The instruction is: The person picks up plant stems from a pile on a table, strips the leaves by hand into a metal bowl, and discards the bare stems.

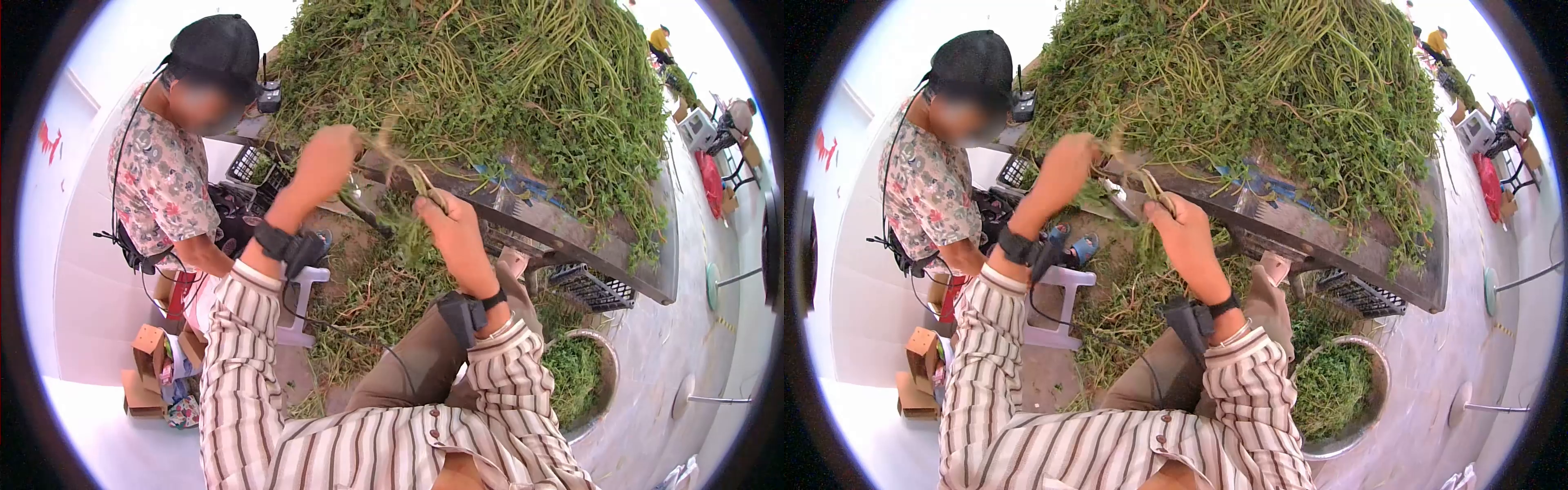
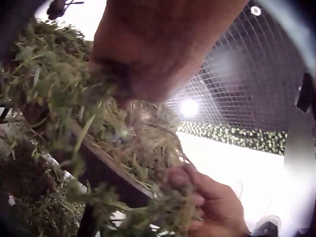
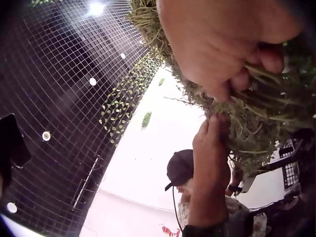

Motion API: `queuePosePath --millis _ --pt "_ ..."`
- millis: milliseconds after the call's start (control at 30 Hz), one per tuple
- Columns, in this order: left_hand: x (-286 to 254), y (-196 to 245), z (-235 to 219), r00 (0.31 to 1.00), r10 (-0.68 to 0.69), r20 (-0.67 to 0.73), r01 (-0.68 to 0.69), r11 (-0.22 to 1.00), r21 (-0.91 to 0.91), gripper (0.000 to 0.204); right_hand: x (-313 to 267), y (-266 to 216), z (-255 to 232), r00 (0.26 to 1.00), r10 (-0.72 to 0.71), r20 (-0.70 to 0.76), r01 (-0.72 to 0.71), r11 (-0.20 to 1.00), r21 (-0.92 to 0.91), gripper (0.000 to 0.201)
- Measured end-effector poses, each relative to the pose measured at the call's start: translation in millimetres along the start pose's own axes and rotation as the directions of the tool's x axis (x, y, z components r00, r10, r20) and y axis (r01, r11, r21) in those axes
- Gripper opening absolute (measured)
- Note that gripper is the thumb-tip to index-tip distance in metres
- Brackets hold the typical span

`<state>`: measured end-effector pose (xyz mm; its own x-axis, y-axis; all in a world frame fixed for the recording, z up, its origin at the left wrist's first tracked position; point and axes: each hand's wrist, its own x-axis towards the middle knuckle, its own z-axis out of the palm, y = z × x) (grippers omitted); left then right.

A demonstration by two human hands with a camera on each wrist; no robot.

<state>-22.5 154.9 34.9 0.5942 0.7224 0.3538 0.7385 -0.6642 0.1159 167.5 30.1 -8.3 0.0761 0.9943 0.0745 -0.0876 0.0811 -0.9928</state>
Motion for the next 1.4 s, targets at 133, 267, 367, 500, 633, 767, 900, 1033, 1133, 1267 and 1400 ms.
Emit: queuePosePath --millis 133,267,367,500,633,767,900,1033,1133,1267,1400 --pt "10 -20 -10 0.977 -0.214 0.005 0.201 0.906 -0.374 0.026 -4 -5 -11 0.999 0.036 0.001 -0.036 0.999 0.040 0.023" --pt "12 -17 -17 0.897 -0.400 0.189 0.419 0.627 -0.657 0.031 -3 -9 -16 0.993 0.115 0.014 -0.115 0.979 0.166 0.021" --pt "19 1 -8 0.884 -0.449 0.130 0.337 0.422 -0.842 0.029 -3 -12 -20 0.993 0.115 -0.010 -0.111 0.975 0.191 0.021" --pt "35 1 0 0.883 -0.447 0.141 0.345 0.416 -0.842 0.025 -3 -8 -24 0.995 0.099 -0.023 -0.090 0.966 0.244 0.022" --pt "49 5 19 0.855 -0.491 0.164 0.355 0.325 -0.877 0.024 0 -8 -23 0.991 0.131 -0.027 -0.117 0.943 0.311 0.021" --pt "71 3 12 0.570 -0.788 0.233 0.477 0.086 -0.874 0.020 -7 -12 -31 0.985 0.124 -0.118 -0.075 0.933 0.353 0.020" --pt "75 -58 16 0.627 -0.768 0.130 0.308 0.091 -0.947 0.022 -14 -23 -59 0.964 0.155 -0.217 -0.034 0.878 0.477 0.016" --pt "99 -46 13 0.770 -0.636 0.044 0.252 0.240 -0.937 0.025 -6 -11 -56 0.972 0.108 -0.207 0.019 0.849 0.529 0.019" --pt "128 -26 8 0.827 -0.551 0.111 0.348 0.346 -0.872 0.032 -4 -9 -51 0.972 0.116 -0.203 0.004 0.861 0.508 0.020" --pt "134 -12 2 0.890 -0.395 0.226 0.453 0.713 -0.535 0.055 -3 -12 -48 0.964 0.121 -0.238 0.023 0.851 0.525 0.018" --pt "105 -5 2 0.931 -0.361 -0.050 0.244 0.720 -0.650 0.058 -4 -10 -47 0.963 0.160 -0.217 -0.019 0.844 0.536 0.018"
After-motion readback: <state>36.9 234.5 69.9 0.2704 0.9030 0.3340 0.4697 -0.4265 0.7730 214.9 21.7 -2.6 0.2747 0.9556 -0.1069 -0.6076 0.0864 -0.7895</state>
